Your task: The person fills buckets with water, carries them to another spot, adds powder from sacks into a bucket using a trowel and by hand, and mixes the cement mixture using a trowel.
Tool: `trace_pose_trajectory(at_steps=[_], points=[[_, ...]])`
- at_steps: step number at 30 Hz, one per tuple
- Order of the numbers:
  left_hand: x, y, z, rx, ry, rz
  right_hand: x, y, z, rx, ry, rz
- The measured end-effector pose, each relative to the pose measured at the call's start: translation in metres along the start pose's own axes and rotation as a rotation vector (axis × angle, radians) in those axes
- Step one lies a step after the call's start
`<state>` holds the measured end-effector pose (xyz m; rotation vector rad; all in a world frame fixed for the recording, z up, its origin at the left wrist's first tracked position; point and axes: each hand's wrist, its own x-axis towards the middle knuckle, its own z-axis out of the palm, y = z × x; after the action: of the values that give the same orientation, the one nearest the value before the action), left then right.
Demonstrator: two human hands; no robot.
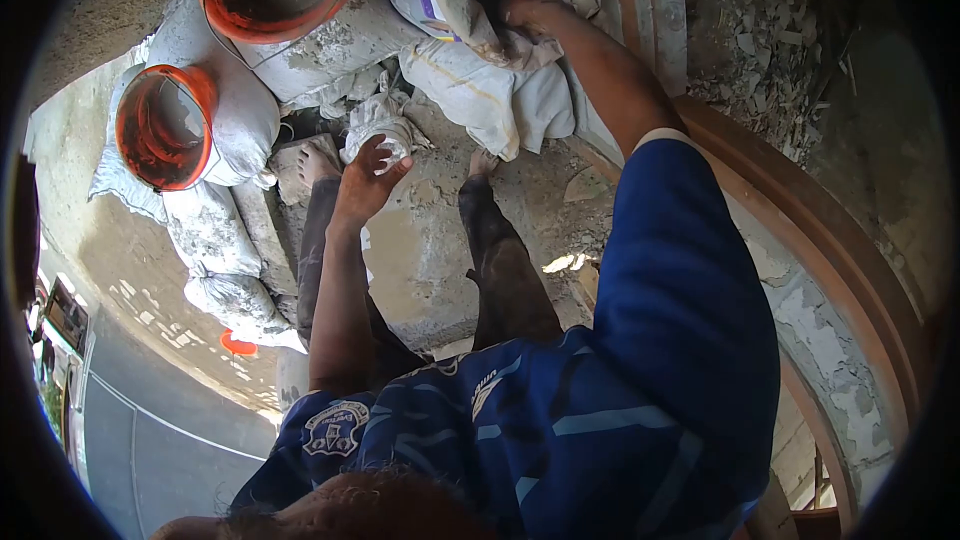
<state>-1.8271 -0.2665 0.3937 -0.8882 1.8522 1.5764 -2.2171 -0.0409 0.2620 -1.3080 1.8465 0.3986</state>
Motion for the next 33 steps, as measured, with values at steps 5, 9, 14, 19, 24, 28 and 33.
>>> trace_pose_trajectory(at_steps=[5, 9, 14, 19, 24, 28, 33], points=[[0.004, -0.015, -0.003, -0.12, 0.035, -0.034, -0.036, -0.025, -0.064, 0.07, -0.057, 0.002], [-0.001, -0.008, -0.001, -0.034, 0.007, -0.011, -0.042, -0.029, -0.073, 0.09, -0.153, 0.072], [0.005, -0.003, -0.002, 0.005, 0.002, 0.006, -0.033, -0.02, -0.07, 0.035, -0.09, -0.041], [0.0, 0.0, 0.0, -0.002, 0.005, -0.005, -0.049, -0.027, -0.108, 0.142, -0.1, -0.011], [-0.002, -0.002, -0.002, 0.034, 0.011, -0.042, -0.053, -0.014, -0.115, 0.327, -0.073, 0.105], [0.002, -0.001, 0.004, -0.017, 0.042, 0.001, -0.02, -0.02, -0.1, 0.271, -0.068, 0.313], [0.01, 0.011, 0.01, -0.027, 0.028, 0.032, 0.001, -0.013, -0.052, 0.172, 0.063, 0.052]])
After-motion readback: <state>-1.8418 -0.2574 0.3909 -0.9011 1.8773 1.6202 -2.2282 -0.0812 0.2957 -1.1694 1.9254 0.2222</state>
